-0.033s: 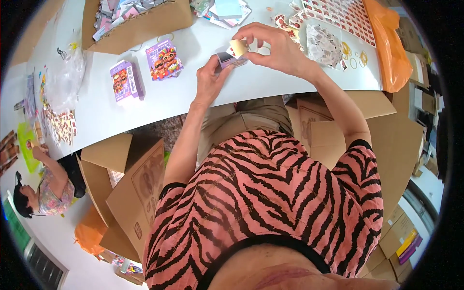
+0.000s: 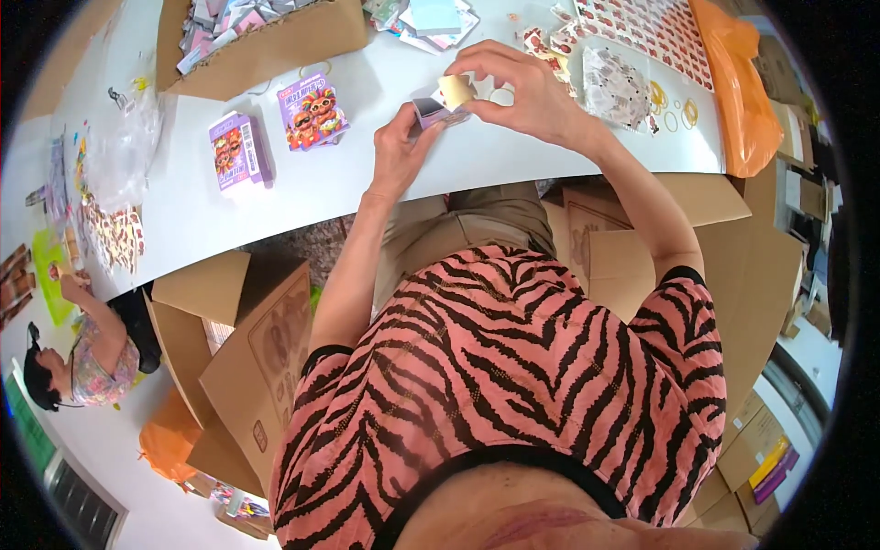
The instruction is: Labeling small product boxes and packing them into a larger shipping carton.
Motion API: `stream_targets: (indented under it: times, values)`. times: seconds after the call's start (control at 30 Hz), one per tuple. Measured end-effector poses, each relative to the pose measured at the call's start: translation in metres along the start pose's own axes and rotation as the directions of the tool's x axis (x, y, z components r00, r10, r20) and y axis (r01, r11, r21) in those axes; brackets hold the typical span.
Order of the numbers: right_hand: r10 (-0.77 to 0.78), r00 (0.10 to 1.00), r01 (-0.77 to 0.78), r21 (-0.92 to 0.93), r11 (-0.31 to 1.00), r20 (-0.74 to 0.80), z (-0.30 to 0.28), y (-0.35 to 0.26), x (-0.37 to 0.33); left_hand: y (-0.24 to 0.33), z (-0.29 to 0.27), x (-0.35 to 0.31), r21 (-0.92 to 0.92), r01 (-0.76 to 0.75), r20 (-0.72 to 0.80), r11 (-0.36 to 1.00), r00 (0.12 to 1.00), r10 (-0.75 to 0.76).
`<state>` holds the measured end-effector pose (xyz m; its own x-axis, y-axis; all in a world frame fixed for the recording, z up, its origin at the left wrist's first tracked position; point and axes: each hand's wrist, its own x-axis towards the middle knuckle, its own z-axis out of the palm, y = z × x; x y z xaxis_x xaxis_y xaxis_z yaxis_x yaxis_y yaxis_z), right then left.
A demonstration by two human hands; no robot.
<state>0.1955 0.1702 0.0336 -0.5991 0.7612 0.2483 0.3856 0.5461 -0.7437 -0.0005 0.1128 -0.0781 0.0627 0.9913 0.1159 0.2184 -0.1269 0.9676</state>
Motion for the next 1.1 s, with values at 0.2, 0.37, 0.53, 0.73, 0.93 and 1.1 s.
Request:
stream_targets:
  times: [0.2, 0.37, 0.53, 0.73, 0.93, 1.1]
  values:
    - [-0.128, 0.99, 0.11, -0.251, 0.962, -0.058, 0.004, 0.003, -0.004, 0.002, -0.001, 0.001, 0.082, -0.051, -0.013, 0.995, 0.999, 0.052]
    - [-0.186, 0.983, 0.165, -0.481, 0.861, 0.005, 0.007, -0.004, -0.005, 0.004, 0.0, 0.002, 0.115, -0.047, 0.001, 0.992, 0.999, 0.047]
    - [-0.097, 0.995, 0.077, -0.581, 0.81, -0.004, 0.015, -0.008, 0.003, -0.006, 0.002, 0.002, 0.095, -0.042, -0.025, 0.995, 0.999, 0.044]
    - [-0.108, 0.994, 0.089, -0.648, 0.756, 0.011, 0.016, -0.008, 0.005, -0.005, 0.002, 0.002, 0.065, -0.075, -0.037, 0.995, 0.996, 0.078]
    - [-0.196, 0.98, 0.139, -0.616, 0.775, -0.027, 0.019, 0.002, 0.004, -0.001, 0.002, 0.003, 0.025, -0.111, -0.017, 0.994, 0.994, 0.111]
    - [-0.126, 0.989, 0.065, -0.535, 0.843, -0.08, 0.021, -0.002, 0.002, 0.031, 0.013, 0.01, -0.25, -0.019, -0.143, 0.968, 0.99, -0.017]
